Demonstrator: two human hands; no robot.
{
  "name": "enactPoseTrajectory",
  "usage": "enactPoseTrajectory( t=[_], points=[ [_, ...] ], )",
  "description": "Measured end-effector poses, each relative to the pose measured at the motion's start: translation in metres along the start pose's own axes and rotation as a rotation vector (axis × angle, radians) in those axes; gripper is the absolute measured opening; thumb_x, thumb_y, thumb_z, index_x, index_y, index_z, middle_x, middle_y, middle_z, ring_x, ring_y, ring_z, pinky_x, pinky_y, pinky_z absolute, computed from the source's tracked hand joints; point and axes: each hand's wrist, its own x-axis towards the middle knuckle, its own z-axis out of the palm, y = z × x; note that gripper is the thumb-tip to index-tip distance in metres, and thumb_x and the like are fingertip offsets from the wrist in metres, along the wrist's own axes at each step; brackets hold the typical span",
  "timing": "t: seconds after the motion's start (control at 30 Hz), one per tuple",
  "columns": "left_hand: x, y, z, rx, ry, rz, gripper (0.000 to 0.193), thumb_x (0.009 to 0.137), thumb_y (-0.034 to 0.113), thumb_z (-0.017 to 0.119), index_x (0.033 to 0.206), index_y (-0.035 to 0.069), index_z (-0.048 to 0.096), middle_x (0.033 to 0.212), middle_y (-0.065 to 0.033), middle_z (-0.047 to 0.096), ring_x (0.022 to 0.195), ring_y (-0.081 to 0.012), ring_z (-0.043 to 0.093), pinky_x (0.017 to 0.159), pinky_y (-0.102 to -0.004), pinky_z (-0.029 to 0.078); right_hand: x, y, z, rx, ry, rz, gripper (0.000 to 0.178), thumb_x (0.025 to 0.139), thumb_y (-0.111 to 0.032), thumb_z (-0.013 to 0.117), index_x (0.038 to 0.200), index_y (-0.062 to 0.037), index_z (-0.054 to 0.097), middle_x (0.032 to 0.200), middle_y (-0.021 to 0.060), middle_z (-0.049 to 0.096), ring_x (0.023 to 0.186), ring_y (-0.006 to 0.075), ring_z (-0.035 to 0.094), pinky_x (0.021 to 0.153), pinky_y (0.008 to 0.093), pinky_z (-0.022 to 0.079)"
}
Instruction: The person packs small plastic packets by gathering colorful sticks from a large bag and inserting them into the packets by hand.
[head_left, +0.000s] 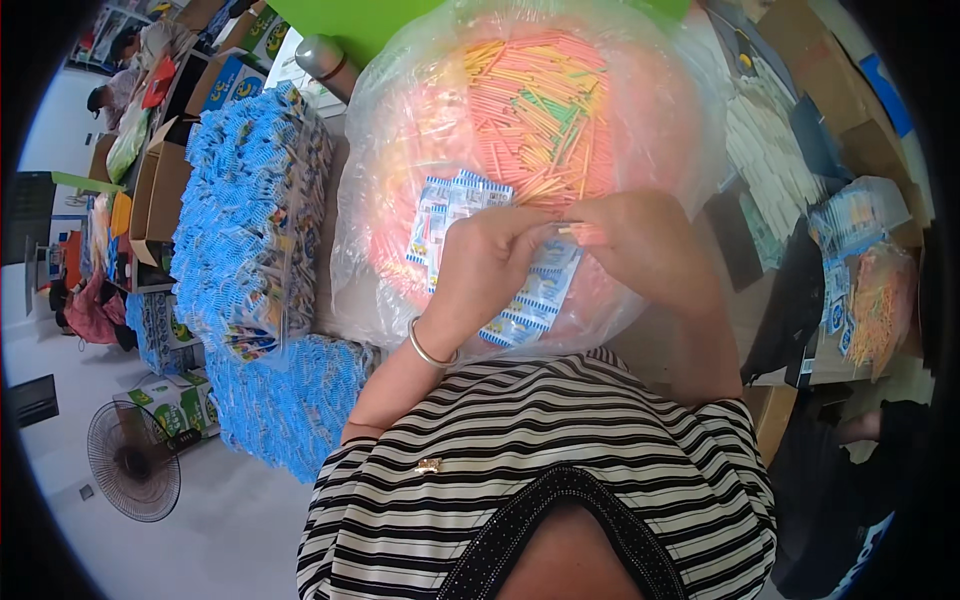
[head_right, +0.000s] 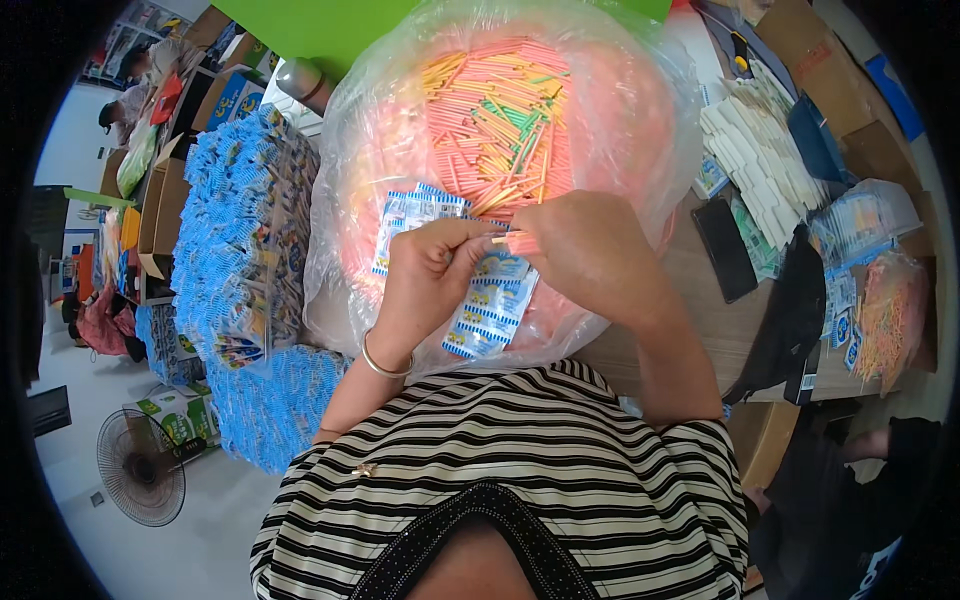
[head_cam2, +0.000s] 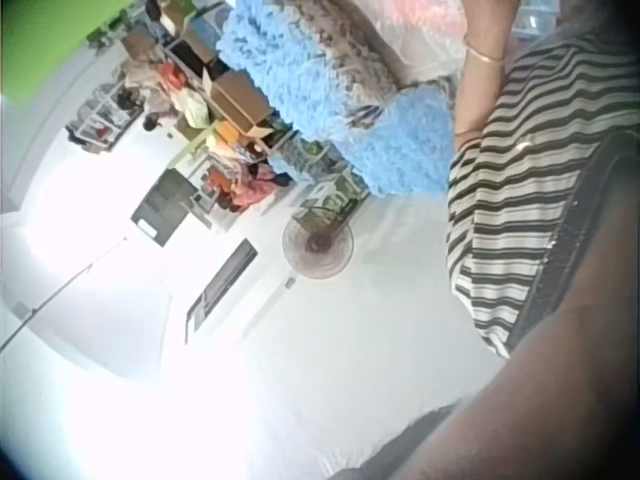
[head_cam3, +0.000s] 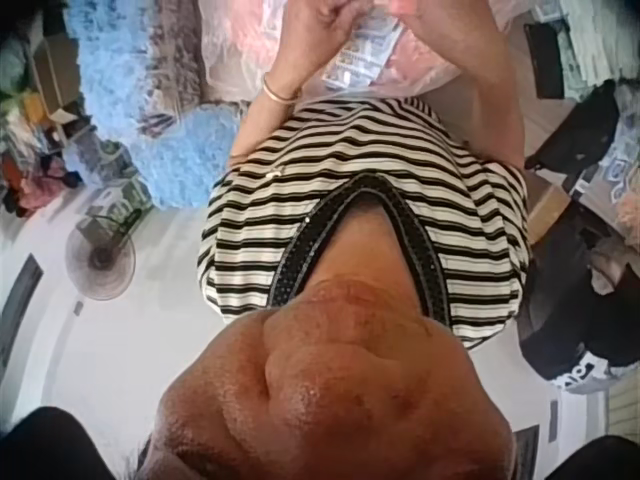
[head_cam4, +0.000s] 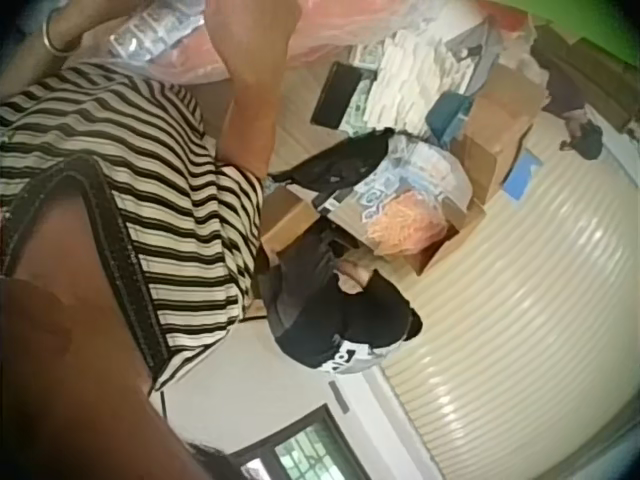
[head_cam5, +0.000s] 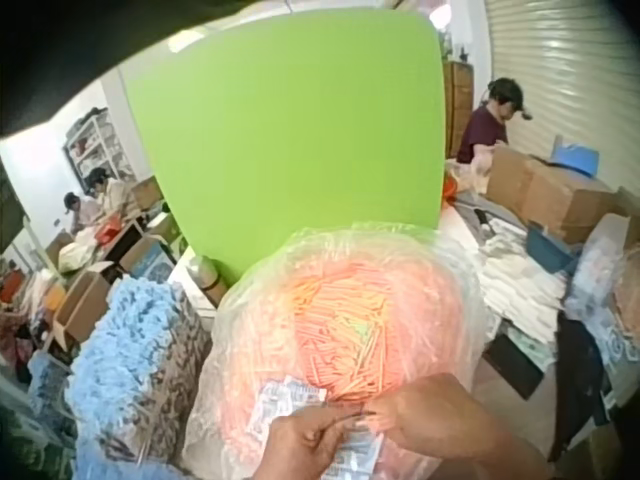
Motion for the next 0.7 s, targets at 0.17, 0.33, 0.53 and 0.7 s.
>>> enactPoseTrajectory(
  t=[0.17, 0.33, 0.53, 0.7],
  points=[
    [-0.002, -0.006, -0.003, -0.355, -0.035, -0.325, 0.008, 0.09, 0.007, 0.071, 0.089, 0.0, 0.068, 0.074, 0.004, 0.063, 0.067, -0.0026, 0.051, 0.062, -0.0197, 0.043, 0.004, 0.014, 0.009, 0.706, 0.253, 0.132, 0.029, 0.098, -0.021, 0.057, 0.113, 0.0005, 0.07, 0.091, 0.0102, 0.072, 0.082, 0.0217, 0.068, 0.077, 0.0376, 0.052],
    [-0.002, -0.014, -0.003, -0.461, -0.012, -0.309, 0.009, 0.092, 0.007, 0.069, 0.092, -0.002, 0.07, 0.073, 0.0029, 0.064, 0.068, -0.0012, 0.052, 0.058, -0.0202, 0.044, 0.019, 0.011, 0.007, 1.062, 0.508, -0.06, 0.04, 0.104, -0.028, 0.05, 0.117, 0.0051, 0.067, 0.094, 0.0081, 0.069, 0.091, 0.0159, 0.065, 0.086, 0.0341, 0.051],
    [0.002, 0.002, -0.005, -0.51, -0.016, -0.349, 0.008, 0.091, 0.006, 0.069, 0.089, -0.002, 0.068, 0.072, 0.003, 0.063, 0.067, -0.0018, 0.052, 0.059, -0.02, 0.045, 0.02, -0.003, 0.01, 1.378, 0.315, -0.087, 0.046, 0.105, -0.033, 0.046, 0.119, 0.0062, 0.066, 0.096, 0.0101, 0.069, 0.097, 0.017, 0.064, 0.097, 0.0332, 0.046],
    [-0.002, -0.008, 0.002, -0.465, 0.04, -0.255, 0.008, 0.091, 0.006, 0.07, 0.09, -0.002, 0.068, 0.073, 0.0017, 0.065, 0.067, -0.0029, 0.054, 0.06, -0.0204, 0.045, 0.019, -0.011, 0.013, 1.155, 0.415, -0.064, 0.045, 0.106, -0.031, 0.044, 0.118, 0.0067, 0.066, 0.103, 0.0129, 0.069, 0.102, 0.0189, 0.063, 0.101, 0.0361, 0.044]
  ],
)
